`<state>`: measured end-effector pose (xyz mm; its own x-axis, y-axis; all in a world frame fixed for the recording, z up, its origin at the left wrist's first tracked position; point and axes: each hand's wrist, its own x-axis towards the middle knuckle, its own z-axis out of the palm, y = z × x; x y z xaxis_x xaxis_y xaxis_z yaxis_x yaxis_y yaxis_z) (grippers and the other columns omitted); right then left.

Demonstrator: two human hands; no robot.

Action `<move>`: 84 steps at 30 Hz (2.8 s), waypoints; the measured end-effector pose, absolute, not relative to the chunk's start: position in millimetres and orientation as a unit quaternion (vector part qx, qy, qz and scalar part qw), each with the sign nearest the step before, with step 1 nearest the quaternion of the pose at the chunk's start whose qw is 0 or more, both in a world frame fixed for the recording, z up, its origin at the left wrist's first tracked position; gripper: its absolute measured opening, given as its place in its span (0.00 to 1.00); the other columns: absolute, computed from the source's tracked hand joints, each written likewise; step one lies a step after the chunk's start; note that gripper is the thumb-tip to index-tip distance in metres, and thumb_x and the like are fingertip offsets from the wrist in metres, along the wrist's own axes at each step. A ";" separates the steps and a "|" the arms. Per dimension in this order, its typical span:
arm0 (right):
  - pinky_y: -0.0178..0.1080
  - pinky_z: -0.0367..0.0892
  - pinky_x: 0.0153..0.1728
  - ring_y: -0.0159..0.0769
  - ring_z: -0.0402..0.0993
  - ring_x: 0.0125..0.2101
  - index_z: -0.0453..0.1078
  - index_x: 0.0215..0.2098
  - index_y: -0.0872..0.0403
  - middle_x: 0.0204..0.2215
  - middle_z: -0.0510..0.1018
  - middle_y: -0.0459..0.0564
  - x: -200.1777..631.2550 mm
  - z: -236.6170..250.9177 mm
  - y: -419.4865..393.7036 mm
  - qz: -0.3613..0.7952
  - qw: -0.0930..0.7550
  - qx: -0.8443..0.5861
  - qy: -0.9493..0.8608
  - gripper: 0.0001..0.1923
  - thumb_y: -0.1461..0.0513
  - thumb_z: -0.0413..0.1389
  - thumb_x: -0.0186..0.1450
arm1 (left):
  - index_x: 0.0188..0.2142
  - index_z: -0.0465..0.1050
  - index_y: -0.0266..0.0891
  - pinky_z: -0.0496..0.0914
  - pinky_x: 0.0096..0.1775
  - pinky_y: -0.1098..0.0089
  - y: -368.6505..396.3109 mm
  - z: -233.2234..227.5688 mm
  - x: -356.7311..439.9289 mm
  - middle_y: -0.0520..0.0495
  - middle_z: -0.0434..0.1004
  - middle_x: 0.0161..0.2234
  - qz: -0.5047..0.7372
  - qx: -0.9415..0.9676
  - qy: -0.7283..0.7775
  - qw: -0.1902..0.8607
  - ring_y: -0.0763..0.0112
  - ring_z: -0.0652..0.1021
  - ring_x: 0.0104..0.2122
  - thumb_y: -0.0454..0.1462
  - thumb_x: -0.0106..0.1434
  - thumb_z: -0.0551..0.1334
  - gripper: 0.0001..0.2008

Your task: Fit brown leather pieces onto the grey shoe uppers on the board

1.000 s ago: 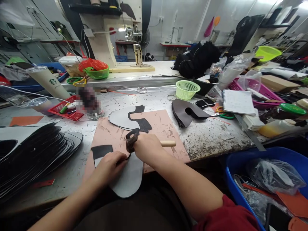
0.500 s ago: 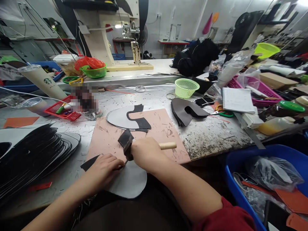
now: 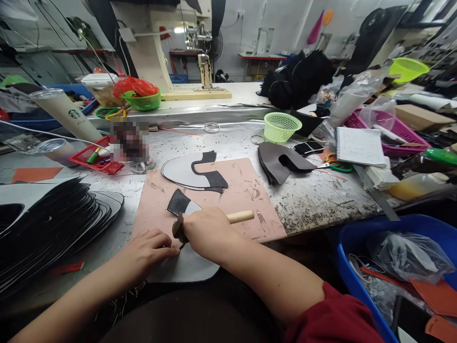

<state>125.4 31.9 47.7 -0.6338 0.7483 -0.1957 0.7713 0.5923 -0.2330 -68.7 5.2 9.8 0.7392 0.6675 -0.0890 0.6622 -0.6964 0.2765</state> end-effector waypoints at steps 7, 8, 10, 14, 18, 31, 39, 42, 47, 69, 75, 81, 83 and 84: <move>0.34 0.56 0.23 0.35 0.71 0.25 0.70 0.32 0.52 0.23 0.76 0.48 141.8 54.8 41.3 -0.099 0.042 0.510 0.853 0.11 0.66 0.47 0.57 | 0.31 0.67 0.38 0.64 0.33 0.72 14.7 6.3 -40.9 0.48 0.70 0.29 0.079 0.877 0.426 0.209 0.70 0.70 0.31 0.31 0.59 0.51 0.07; 0.34 0.56 0.23 0.35 0.71 0.25 0.70 0.33 0.52 0.23 0.76 0.49 144.1 55.9 42.6 -0.089 0.031 0.521 0.848 0.12 0.66 0.46 0.57 | 0.31 0.67 0.38 0.65 0.32 0.72 12.7 1.9 -33.9 0.48 0.69 0.29 0.112 0.865 0.449 0.196 0.70 0.70 0.30 0.31 0.59 0.51 0.08; 0.33 0.56 0.23 0.35 0.71 0.25 0.70 0.33 0.53 0.25 0.76 0.49 147.3 57.7 44.2 -0.099 0.043 0.514 0.851 0.12 0.67 0.47 0.56 | 0.30 0.68 0.38 0.64 0.31 0.71 8.3 -4.3 -23.4 0.47 0.68 0.28 0.142 0.849 0.481 0.166 0.69 0.70 0.29 0.30 0.59 0.49 0.10; 0.33 0.57 0.24 0.35 0.71 0.26 0.72 0.29 0.53 0.25 0.76 0.49 149.8 60.2 44.6 -0.120 0.074 0.511 0.848 0.10 0.67 0.49 0.54 | 0.30 0.68 0.40 0.63 0.30 0.72 8.2 -1.5 -21.0 0.49 0.67 0.28 0.089 0.867 0.456 0.178 0.70 0.68 0.29 0.28 0.58 0.48 0.12; 0.33 0.57 0.23 0.35 0.71 0.26 0.71 0.33 0.53 0.26 0.76 0.49 148.5 60.8 43.3 -0.123 0.057 0.523 0.841 0.12 0.67 0.48 0.55 | 0.27 0.68 0.38 0.61 0.29 0.72 15.7 5.9 -30.1 0.50 0.66 0.26 0.084 0.873 0.436 0.205 0.71 0.67 0.28 0.29 0.59 0.48 0.12; 0.32 0.55 0.22 0.33 0.70 0.25 0.72 0.27 0.53 0.25 0.76 0.48 140.2 59.2 37.9 -0.158 0.080 0.478 0.860 0.08 0.67 0.51 0.52 | 0.37 0.71 0.43 0.64 0.35 0.70 26.3 14.2 -54.5 0.49 0.69 0.32 0.051 0.903 0.364 0.223 0.69 0.69 0.34 0.30 0.59 0.48 0.15; 0.33 0.54 0.23 0.33 0.71 0.26 0.71 0.29 0.51 0.26 0.76 0.47 128.6 61.6 36.2 -0.169 0.090 0.459 0.868 0.09 0.66 0.50 0.55 | 0.38 0.71 0.45 0.65 0.37 0.68 19.9 0.4 -72.6 0.48 0.69 0.32 0.090 0.900 0.373 0.207 0.69 0.69 0.34 0.29 0.58 0.49 0.15; 0.33 0.55 0.23 0.33 0.71 0.27 0.70 0.34 0.52 0.27 0.76 0.48 123.6 57.2 35.2 -0.148 0.074 0.465 0.870 0.11 0.66 0.49 0.55 | 0.36 0.71 0.43 0.65 0.36 0.69 17.1 -5.7 -78.1 0.47 0.70 0.32 0.108 0.899 0.372 0.206 0.70 0.70 0.33 0.30 0.58 0.49 0.14; 0.33 0.54 0.22 0.35 0.71 0.25 0.69 0.32 0.51 0.24 0.76 0.47 117.2 49.7 34.1 -0.141 0.066 0.431 0.889 0.10 0.66 0.48 0.56 | 0.31 0.72 0.41 0.63 0.31 0.70 14.9 -15.3 -82.9 0.48 0.69 0.26 0.159 0.911 0.358 0.130 0.71 0.68 0.28 0.30 0.56 0.50 0.12; 0.33 0.51 0.19 0.32 0.70 0.23 0.67 0.29 0.54 0.22 0.75 0.46 82.6 55.1 34.7 -0.122 0.072 0.372 0.917 0.06 0.68 0.49 0.55 | 0.39 0.70 0.34 0.60 0.38 0.65 -54.0 -6.4 -76.7 0.45 0.74 0.36 0.157 0.882 0.419 -0.151 0.65 0.69 0.34 0.25 0.58 0.46 0.17; 0.33 0.51 0.20 0.33 0.70 0.25 0.67 0.30 0.53 0.24 0.75 0.46 78.5 44.8 34.5 -0.134 0.040 0.371 0.918 0.07 0.67 0.49 0.55 | 0.38 0.70 0.34 0.60 0.34 0.67 -57.2 -6.1 -75.8 0.47 0.71 0.27 0.167 0.873 0.435 -0.145 0.68 0.69 0.29 0.25 0.58 0.45 0.17; 0.32 0.51 0.21 0.33 0.68 0.24 0.66 0.34 0.52 0.24 0.74 0.47 124.0 51.5 39.5 -0.098 -0.015 0.526 0.845 0.10 0.66 0.44 0.59 | 0.37 0.69 0.35 0.61 0.34 0.67 -56.0 -3.0 -73.4 0.46 0.71 0.30 0.197 0.874 0.424 -0.130 0.68 0.69 0.31 0.26 0.59 0.47 0.14; 0.32 0.51 0.22 0.33 0.68 0.25 0.66 0.36 0.52 0.26 0.74 0.47 139.6 47.7 40.0 -0.103 -0.007 0.553 0.826 0.11 0.66 0.44 0.58 | 0.36 0.68 0.35 0.62 0.32 0.68 -48.6 -1.0 -61.9 0.46 0.71 0.31 0.204 0.887 0.394 -0.131 0.68 0.70 0.30 0.27 0.60 0.48 0.12; 0.32 0.51 0.22 0.33 0.69 0.25 0.66 0.36 0.52 0.26 0.74 0.47 145.4 44.7 40.2 -0.109 0.012 0.553 0.826 0.11 0.66 0.45 0.58 | 0.34 0.68 0.36 0.62 0.31 0.69 -43.6 -0.4 -53.3 0.46 0.71 0.30 0.204 0.896 0.372 -0.130 0.69 0.70 0.30 0.28 0.59 0.49 0.11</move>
